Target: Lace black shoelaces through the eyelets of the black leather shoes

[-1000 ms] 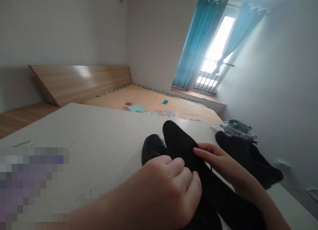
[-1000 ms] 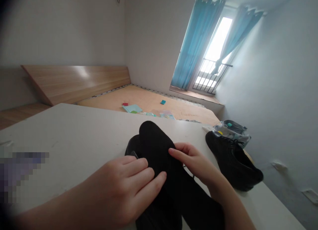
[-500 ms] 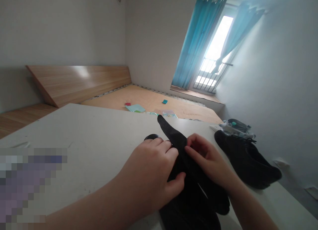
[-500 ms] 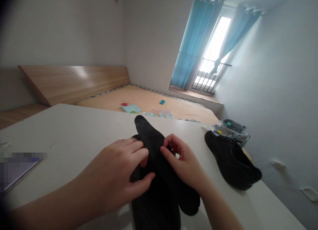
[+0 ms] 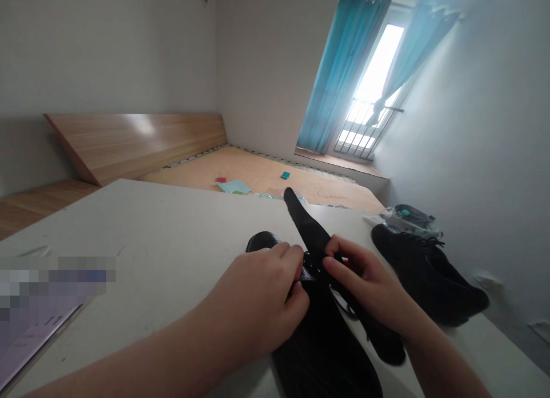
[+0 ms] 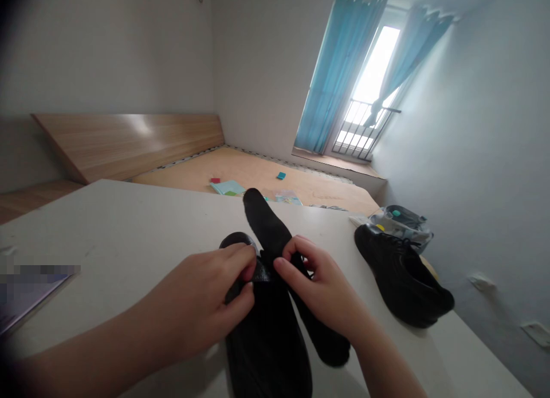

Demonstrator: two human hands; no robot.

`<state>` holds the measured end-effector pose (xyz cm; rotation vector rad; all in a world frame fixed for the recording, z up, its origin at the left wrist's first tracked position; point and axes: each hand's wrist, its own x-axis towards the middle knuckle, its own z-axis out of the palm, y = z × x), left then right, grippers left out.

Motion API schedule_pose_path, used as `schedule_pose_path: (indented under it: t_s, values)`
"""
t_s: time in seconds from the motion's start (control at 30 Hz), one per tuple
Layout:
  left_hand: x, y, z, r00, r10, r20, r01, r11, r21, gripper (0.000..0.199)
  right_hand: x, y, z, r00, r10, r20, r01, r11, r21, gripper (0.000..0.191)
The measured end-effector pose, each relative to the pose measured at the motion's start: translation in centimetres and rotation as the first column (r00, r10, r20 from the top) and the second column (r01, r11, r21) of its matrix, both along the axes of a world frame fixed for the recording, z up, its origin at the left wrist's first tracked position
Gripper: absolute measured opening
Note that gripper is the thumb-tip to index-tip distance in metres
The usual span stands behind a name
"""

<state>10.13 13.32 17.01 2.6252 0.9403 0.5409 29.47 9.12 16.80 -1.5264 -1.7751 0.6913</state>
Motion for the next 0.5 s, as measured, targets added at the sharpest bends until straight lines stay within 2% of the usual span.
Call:
schedule_pose_path:
  t_s: [0.1, 0.17, 0.33, 0.43, 0.5]
  values:
    - [-0.5, 0.6, 0.2, 0.999, -0.04, 0.006, 0.04, 0.997, 0.062, 0.009, 0.8, 0.3, 0.1, 0.983, 0.019, -0.181, -0.045, 0.99, -0.137, 0.033]
    - [-0.8, 1.0, 0.1, 0.998, -0.064, 0.017, 0.061, 0.993, 0.105, 0.014, 1.1, 0.3, 0.3, 0.979, 0.048, -0.2, -0.081, 0.984, -0.161, 0.031]
    - [-0.8, 1.5, -0.2, 0.998, -0.066, -0.02, 0.069, 0.98, 0.186, 0.022, 0.8, -0.5, 0.5, 0.992, 0.125, 0.029, -0.121, 0.986, -0.116, 0.007]
    - [-0.7, 1.4, 0.2, 0.997, -0.048, -0.061, 0.058, 0.983, 0.172, 0.022, 0.5, -0.9, 0.3, 0.989, 0.09, 0.115, -0.085, 0.995, -0.046, 0.013]
    - [-0.7, 1.2, 0.8, 0.994, -0.043, -0.098, 0.058, 0.987, 0.147, 0.019, 0.2, -0.9, 0.3, 0.99, 0.062, 0.13, -0.06, 0.998, -0.019, 0.01]
